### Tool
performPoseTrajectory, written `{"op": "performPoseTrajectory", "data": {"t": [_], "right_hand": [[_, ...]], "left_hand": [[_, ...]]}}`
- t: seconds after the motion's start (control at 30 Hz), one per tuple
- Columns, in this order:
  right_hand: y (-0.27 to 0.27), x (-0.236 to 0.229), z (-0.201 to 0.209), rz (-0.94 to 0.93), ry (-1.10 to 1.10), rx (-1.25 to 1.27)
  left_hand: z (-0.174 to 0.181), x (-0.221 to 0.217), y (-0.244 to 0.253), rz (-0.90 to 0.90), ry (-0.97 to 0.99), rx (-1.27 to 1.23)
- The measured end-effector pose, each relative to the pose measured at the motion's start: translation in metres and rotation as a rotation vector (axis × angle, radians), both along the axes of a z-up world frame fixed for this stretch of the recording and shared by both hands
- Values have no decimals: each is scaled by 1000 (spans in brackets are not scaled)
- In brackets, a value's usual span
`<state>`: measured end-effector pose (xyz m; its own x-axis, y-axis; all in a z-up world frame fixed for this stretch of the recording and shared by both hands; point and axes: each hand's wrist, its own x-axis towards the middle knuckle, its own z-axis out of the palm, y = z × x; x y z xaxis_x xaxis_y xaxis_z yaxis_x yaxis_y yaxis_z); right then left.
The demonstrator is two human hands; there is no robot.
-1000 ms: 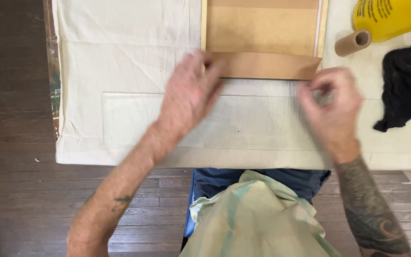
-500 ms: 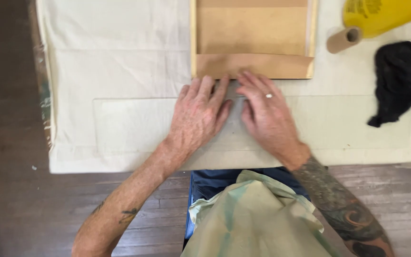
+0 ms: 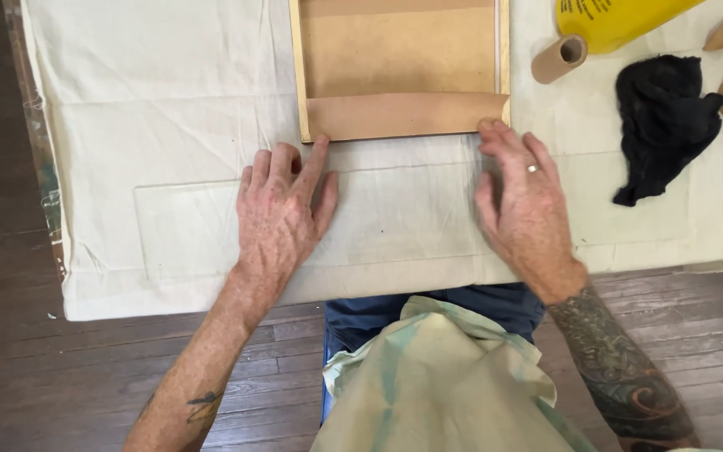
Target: Lining and finishing a small wooden box using adhesive material, a brush, and a cloth.
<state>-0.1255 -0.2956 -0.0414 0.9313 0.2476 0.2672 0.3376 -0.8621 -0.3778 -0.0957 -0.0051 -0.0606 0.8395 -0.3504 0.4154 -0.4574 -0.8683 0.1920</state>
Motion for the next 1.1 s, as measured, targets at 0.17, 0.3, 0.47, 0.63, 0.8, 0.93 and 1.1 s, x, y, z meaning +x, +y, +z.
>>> {"op": "performPoseTrajectory", "data": {"t": [0.17,0.3,0.47,0.63,0.8,0.93,1.1], "right_hand": [[-7,-3,2,8,-85,-71],[-8,-3,0,11,-99,-60],[-11,-4,-1,-10,-47,99],[0,-7,46,13,-31,1034],[-3,-35,110,4,-251,1011],[-16,-43,109,16,-310,953],[-49,-65,92,-37,-365,859]], "left_hand": [[-15,6,4,15,-46,-91],[-15,5,4,34,-80,-72],[-6,-2,7,99,29,-260],[58,-80,-93,-369,626,-968],[89,-123,-173,-775,647,-908],[129,-102,-199,-959,606,-1357],[-111,-103,-136,-633,690,-668]]}}
